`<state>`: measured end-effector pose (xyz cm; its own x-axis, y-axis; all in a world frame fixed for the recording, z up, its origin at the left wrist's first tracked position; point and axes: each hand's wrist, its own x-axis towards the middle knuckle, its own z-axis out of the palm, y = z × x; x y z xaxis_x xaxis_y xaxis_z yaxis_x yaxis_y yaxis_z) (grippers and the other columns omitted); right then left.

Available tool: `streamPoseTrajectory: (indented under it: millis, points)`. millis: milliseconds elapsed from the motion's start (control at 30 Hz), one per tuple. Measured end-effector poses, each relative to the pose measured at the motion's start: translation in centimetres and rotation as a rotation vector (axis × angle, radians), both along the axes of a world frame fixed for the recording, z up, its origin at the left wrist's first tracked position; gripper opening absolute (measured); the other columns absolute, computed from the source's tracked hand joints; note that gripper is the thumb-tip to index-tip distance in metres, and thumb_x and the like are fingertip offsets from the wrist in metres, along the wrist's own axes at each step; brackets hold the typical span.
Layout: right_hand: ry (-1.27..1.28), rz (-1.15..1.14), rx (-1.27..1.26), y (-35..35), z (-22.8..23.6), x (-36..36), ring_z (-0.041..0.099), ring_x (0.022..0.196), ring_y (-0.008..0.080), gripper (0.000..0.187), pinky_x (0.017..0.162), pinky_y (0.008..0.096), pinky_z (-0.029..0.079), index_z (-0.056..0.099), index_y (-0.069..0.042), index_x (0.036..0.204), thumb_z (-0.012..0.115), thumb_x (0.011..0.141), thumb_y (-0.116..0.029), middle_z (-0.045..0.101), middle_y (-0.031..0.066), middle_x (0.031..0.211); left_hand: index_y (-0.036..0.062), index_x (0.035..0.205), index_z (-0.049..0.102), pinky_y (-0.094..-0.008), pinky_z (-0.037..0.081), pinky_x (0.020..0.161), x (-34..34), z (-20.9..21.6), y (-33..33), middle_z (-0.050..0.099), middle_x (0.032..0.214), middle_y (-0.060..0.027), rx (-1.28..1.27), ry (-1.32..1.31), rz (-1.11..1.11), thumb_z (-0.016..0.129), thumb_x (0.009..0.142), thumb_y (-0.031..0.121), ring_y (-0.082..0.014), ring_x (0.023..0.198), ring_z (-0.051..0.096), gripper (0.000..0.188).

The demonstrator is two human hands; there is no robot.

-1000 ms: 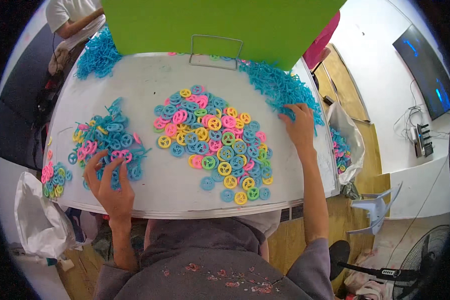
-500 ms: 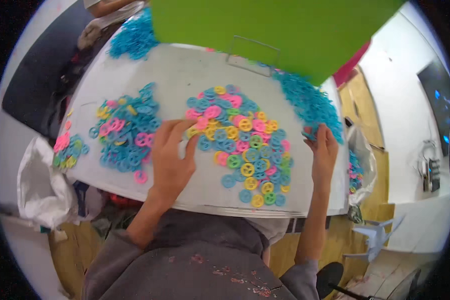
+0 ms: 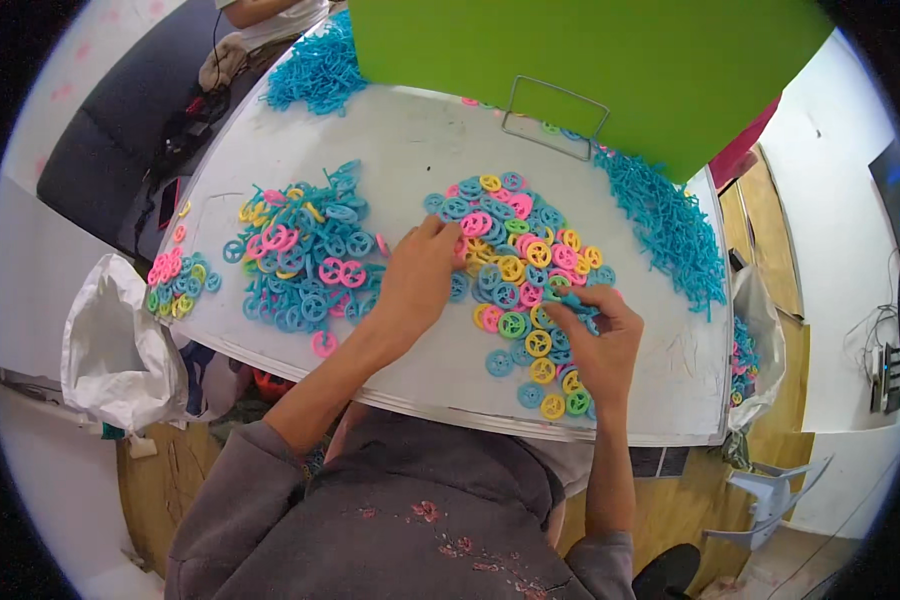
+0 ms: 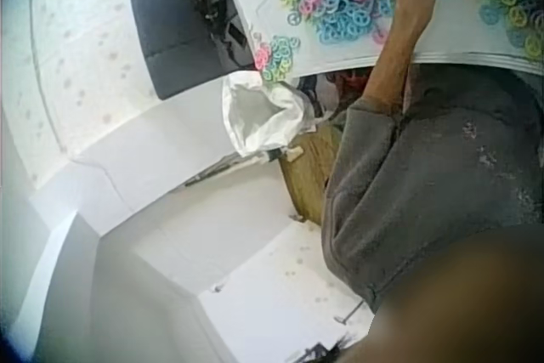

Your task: Sorting colorful smiley face rings into separate groups on a workstation table.

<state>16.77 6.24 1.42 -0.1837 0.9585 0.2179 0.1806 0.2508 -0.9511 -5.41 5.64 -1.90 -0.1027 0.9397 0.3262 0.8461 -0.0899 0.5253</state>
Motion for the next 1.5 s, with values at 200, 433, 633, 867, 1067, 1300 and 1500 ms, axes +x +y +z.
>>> streamPoseTrajectory:
  millis: [200,433,633,867,1067,1300,1500]
  points:
    - [-0.159,-0.070,0.061,-0.7,0.4,-0.4,0.060,0.079,0.0130,0.019,0.072,0.0274,0.048,0.067,0.000,0.087,0.076,0.070,0.001,0.066,0.0048,0.081,0.0020,0.101,0.061,-0.0331,0.050,0.064,1.7,3.5,-2.1,0.065,0.091,-0.0066,0.024,-0.522,0.006,0.065,0.086,0.011,-0.0181,0.078,0.064,0.018]
    - [-0.133,0.115,0.200,-1.1,-0.2,-0.6,0.061,0.084,0.0162,0.022,0.074,0.0284,0.050,0.067,0.001,0.088,0.064,0.070,0.012,0.066,0.0080,0.088,0.0008,0.100,0.061,-0.0278,0.054,0.071,3.6,3.4,-4.1,0.063,0.094,-0.0050,-0.222,-1.144,-0.219,0.061,0.090,0.012,-0.0116,0.081,0.061,0.015]
    - [-0.138,0.155,0.090,-1.5,-0.8,-0.7,0.062,0.086,0.0150,0.026,0.075,0.0282,0.050,0.066,0.002,0.090,0.060,0.069,0.015,0.066,0.0076,0.089,0.0004,0.097,0.058,-0.0275,0.054,0.072,3.9,2.4,-3.7,0.061,0.093,-0.0046,-0.259,-1.275,-0.170,0.058,0.090,0.006,-0.0113,0.079,0.060,0.009]
    - [-0.028,0.124,-0.239,-1.3,-1.3,-0.9,0.061,0.074,0.0091,0.012,0.067,0.0208,0.048,0.064,0.003,0.091,0.066,0.080,0.006,0.065,0.0048,0.083,-0.0003,0.095,0.057,-0.0253,0.050,0.070,5.3,2.2,-4.3,0.060,0.090,-0.0045,-0.125,-0.988,-0.128,0.056,0.086,-0.005,-0.0110,0.078,0.059,0.009]
    - [-0.078,-0.006,-0.388,-1.6,0.1,-1.4,0.060,0.069,0.0090,0.016,0.064,0.0230,0.048,0.067,0.000,0.092,0.073,0.078,-0.004,0.066,0.0062,0.080,-0.0013,0.097,0.064,-0.0251,0.050,0.072,5.9,2.2,-4.6,0.057,0.089,-0.0059,0.062,-0.986,-0.101,0.058,0.084,-0.008,-0.0125,0.079,0.059,0.015]
    - [0.379,0.197,-0.566,-1.4,-1.2,-1.0,0.065,0.079,0.0128,0.015,0.071,0.0263,0.053,0.062,-0.003,0.101,0.065,0.087,-0.008,0.067,0.0071,0.088,-0.0012,0.095,0.067,-0.0237,0.050,0.072,6.1,2.9,-5.0,0.053,0.086,-0.0049,0.114,-0.813,-0.061,0.059,0.084,-0.007,-0.0121,0.078,0.057,0.015]
    - [0.397,0.180,-0.716,-1.2,-1.8,-1.1,0.065,0.080,0.0133,0.015,0.073,0.0258,0.053,0.063,-0.004,0.101,0.062,0.090,-0.015,0.067,0.0057,0.089,-0.0012,0.097,0.065,-0.0235,0.049,0.071,6.5,2.3,-4.5,0.054,0.086,-0.0048,0.176,-0.888,-0.083,0.058,0.086,-0.004,-0.0120,0.080,0.057,0.013]
